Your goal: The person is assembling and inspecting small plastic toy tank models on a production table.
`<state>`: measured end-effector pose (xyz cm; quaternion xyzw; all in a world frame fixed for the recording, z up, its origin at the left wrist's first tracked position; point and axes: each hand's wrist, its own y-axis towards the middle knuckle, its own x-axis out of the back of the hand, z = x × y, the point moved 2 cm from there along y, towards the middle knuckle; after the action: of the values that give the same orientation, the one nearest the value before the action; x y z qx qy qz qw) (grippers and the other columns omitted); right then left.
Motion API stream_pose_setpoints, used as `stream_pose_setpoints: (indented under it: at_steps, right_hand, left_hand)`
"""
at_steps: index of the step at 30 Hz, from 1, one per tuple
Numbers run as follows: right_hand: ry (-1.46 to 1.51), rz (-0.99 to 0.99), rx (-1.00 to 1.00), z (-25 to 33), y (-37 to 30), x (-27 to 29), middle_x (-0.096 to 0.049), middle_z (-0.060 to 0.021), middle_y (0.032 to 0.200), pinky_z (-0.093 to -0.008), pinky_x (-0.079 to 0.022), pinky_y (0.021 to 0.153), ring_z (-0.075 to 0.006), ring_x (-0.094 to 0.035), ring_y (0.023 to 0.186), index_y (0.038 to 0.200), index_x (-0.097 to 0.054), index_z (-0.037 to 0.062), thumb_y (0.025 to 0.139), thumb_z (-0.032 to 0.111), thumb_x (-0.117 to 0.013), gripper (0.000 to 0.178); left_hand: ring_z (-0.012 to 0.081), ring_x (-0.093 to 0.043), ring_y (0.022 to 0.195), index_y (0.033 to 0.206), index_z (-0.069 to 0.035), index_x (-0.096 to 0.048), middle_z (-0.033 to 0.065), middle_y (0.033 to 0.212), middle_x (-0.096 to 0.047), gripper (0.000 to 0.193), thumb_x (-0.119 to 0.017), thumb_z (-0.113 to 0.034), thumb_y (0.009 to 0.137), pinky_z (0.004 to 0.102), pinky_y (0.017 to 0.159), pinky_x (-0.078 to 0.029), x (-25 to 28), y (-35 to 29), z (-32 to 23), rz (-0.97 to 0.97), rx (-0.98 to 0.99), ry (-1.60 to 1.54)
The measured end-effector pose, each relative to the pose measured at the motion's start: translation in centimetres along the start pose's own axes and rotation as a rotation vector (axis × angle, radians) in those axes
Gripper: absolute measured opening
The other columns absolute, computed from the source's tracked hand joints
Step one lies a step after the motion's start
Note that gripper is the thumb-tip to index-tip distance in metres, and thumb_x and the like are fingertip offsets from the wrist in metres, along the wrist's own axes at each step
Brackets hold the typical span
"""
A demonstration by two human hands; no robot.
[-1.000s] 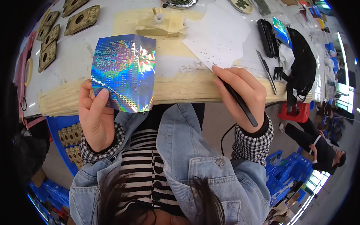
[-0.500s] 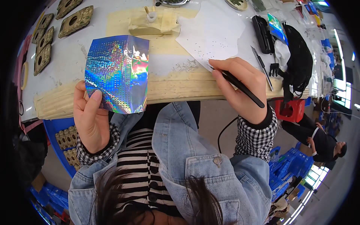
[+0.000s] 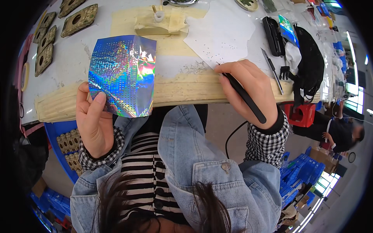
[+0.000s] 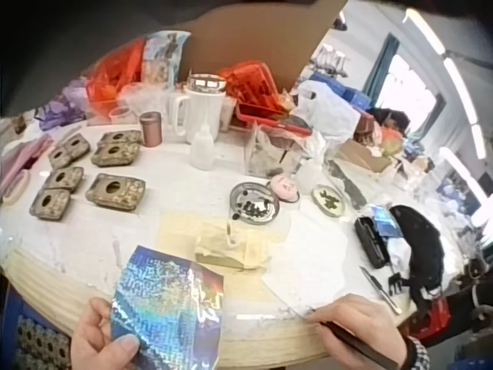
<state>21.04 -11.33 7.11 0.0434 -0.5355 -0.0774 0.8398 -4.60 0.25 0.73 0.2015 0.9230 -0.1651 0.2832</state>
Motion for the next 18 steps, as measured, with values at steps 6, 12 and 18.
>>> stream_pose_setpoints:
  at_steps: [6, 12, 18]
  right_hand:
    - [0.062, 0.01, 0.0, 0.07, 0.05, -0.07, -0.061, -0.0142, 0.082, -0.033, -0.047, 0.068, -0.0284, -0.06, 0.077, 0.086, -0.057, -0.0014, 0.078, -0.001, -0.058, 0.008]
    - [0.157, -0.028, -0.066, -0.26, -0.54, 0.08, -0.061, -0.0152, 0.083, -0.0321, -0.048, 0.072, -0.0284, -0.063, 0.081, 0.086, -0.056, -0.003, 0.078, -0.002, -0.058, 0.008]
    - [0.187, -0.163, -0.112, 0.28, -0.66, 0.4, -0.065, -0.0161, 0.097, -0.0284, -0.047, 0.08, -0.0228, -0.064, 0.092, 0.101, -0.059, -0.0046, 0.084, 0.004, -0.055, 0.02]
  left_hand:
    - [0.0136, -0.058, 0.092, 0.114, -0.004, -0.039, 0.0053, 0.097, -0.059, 0.029, -0.052, 0.0, 0.088, 0.0302, 0.085, -0.045, -0.07, -0.01, -0.02, 0.002, -0.007, -0.01]
    - [0.0139, -0.058, 0.092, 0.115, -0.004, -0.039, 0.0051, 0.097, -0.059, 0.03, -0.052, 0.0, 0.088, 0.0308, 0.086, -0.045, -0.11, -0.02, -0.08, 0.021, 0.004, -0.025]
    - [0.0151, -0.059, 0.094, 0.113, -0.004, -0.039, 0.0083, 0.101, -0.061, 0.028, -0.051, 0.001, 0.089, 0.0304, 0.084, -0.046, 0.2, -0.09, 0.08, -0.008, -0.008, -0.023]
